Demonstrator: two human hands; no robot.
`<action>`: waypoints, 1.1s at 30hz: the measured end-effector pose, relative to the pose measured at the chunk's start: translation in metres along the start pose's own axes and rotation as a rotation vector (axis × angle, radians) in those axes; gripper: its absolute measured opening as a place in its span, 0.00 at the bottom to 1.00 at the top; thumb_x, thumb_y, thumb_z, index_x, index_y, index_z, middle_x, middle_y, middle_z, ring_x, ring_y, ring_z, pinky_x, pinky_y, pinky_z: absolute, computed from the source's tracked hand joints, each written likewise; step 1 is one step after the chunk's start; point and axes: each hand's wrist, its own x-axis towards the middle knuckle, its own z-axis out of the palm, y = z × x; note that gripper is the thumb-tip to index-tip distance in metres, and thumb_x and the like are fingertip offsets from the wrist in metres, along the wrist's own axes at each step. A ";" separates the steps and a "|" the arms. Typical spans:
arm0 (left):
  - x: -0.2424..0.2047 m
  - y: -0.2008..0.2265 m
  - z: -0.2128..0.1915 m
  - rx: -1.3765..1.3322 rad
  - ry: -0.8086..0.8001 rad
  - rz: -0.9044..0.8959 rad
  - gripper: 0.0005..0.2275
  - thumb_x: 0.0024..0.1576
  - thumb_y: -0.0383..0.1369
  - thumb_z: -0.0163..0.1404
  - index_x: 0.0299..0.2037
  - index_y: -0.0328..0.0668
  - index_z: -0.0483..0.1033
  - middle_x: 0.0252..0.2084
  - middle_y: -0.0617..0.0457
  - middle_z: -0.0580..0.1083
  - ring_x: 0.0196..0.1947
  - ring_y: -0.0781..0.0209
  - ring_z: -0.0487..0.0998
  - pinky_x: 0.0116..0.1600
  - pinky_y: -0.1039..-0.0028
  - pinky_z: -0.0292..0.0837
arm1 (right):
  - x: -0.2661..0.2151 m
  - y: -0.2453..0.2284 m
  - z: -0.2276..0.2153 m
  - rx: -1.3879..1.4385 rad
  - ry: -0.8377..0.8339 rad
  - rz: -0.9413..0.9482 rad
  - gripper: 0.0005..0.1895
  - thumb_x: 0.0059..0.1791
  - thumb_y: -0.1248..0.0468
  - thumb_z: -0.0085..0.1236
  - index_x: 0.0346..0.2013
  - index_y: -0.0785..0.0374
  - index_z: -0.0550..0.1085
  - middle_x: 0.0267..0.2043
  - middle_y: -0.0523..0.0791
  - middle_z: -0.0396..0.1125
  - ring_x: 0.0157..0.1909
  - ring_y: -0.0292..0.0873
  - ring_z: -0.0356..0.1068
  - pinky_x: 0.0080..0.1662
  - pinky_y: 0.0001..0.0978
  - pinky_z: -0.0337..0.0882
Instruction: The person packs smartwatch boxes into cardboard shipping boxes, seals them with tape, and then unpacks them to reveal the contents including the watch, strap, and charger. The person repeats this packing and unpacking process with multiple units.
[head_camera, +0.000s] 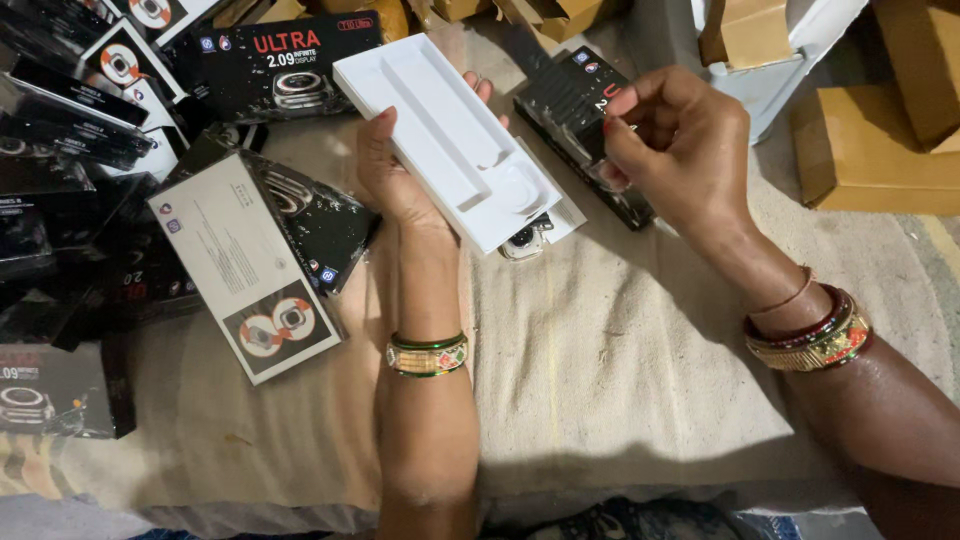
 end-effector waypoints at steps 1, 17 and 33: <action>0.000 -0.005 0.001 -0.006 0.021 0.032 0.41 0.50 0.45 0.54 0.69 0.19 0.57 0.59 0.22 0.68 0.62 0.27 0.72 0.70 0.41 0.73 | -0.001 0.000 0.003 0.119 0.002 -0.030 0.05 0.57 0.77 0.54 0.47 0.72 0.73 0.36 0.51 0.74 0.33 0.38 0.78 0.35 0.27 0.78; -0.016 -0.037 0.026 -0.147 -0.188 -0.100 0.35 0.59 0.50 0.47 0.70 0.29 0.57 0.63 0.29 0.64 0.64 0.33 0.68 0.64 0.45 0.72 | -0.019 -0.032 0.044 -0.131 -0.169 0.000 0.08 0.51 0.69 0.63 0.44 0.60 0.83 0.34 0.44 0.65 0.32 0.38 0.64 0.28 0.30 0.68; -0.007 0.024 0.001 -0.128 0.059 0.062 0.32 0.49 0.48 0.53 0.61 0.32 0.68 0.51 0.34 0.75 0.55 0.32 0.77 0.58 0.37 0.72 | -0.018 -0.004 0.051 -0.539 -0.348 -0.250 0.13 0.45 0.64 0.63 0.44 0.61 0.81 0.40 0.56 0.73 0.34 0.57 0.74 0.38 0.47 0.74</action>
